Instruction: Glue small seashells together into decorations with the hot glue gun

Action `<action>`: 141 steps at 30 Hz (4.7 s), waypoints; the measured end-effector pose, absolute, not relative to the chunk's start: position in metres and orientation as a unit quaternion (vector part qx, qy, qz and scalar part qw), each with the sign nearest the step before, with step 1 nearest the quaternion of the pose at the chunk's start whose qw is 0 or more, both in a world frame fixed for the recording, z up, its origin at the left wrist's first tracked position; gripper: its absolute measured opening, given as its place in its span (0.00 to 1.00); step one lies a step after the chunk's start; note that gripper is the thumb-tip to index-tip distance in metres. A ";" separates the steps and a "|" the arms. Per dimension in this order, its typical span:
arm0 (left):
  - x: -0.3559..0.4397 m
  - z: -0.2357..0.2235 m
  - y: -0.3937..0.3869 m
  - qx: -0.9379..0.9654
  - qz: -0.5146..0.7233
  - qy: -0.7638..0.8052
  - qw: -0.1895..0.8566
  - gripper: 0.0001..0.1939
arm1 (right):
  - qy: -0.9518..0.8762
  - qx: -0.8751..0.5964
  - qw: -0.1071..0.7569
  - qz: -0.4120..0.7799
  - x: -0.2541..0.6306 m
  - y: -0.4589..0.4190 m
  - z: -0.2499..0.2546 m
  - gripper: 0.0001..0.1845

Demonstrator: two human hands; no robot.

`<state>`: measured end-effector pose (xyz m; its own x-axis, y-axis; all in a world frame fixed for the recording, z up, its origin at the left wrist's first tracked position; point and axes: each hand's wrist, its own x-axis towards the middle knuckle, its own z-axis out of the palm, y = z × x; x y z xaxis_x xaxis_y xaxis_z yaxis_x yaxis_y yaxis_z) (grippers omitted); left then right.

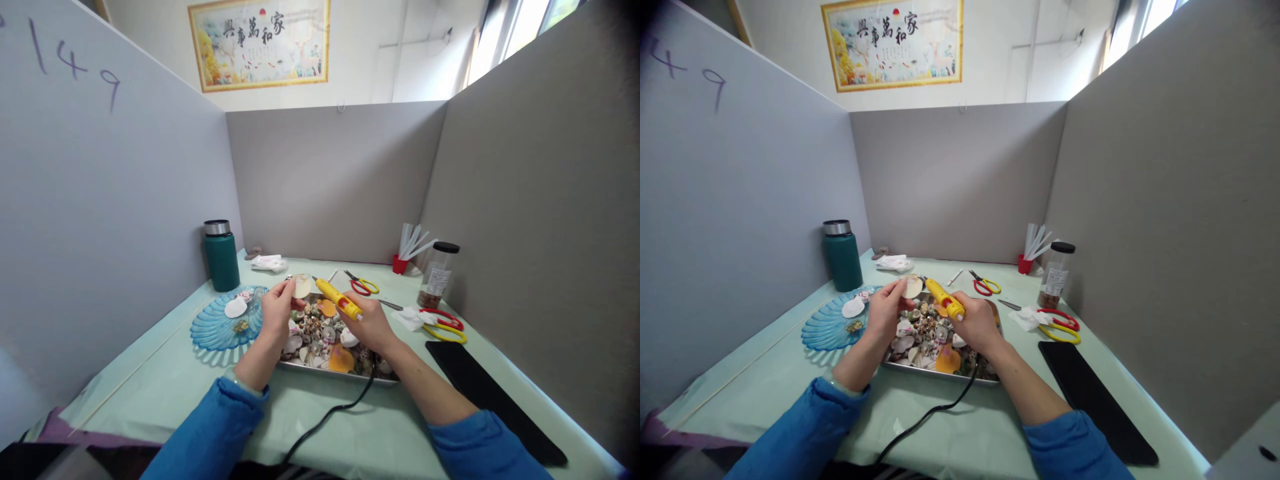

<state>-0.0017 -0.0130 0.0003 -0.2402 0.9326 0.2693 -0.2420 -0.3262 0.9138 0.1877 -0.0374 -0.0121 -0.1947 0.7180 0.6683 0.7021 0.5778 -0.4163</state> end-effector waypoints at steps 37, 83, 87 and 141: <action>0.007 0.004 -0.026 0.603 0.485 0.357 0.523 0.18 | -0.766 -0.445 0.444 0.133 0.186 -0.040 0.002 0.14; 0.004 0.005 -0.030 0.658 0.475 0.328 0.484 0.19 | -0.785 -0.387 0.435 0.213 0.190 -0.042 0.002 0.15; 0.005 0.006 -0.031 0.645 0.487 0.319 0.494 0.19 | -0.781 -0.375 0.446 0.225 0.188 -0.044 0.000 0.15; 0.004 0.004 -0.029 0.644 0.508 0.303 0.484 0.14 | -0.766 -0.360 0.522 0.103 0.184 -0.048 -0.004 0.09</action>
<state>0.0045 -0.0289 0.0038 0.2992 0.8830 0.3616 -0.1018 -0.3473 0.9322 0.1841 -0.0476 -0.0040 -0.1957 0.6587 0.7265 0.4441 0.7201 -0.5332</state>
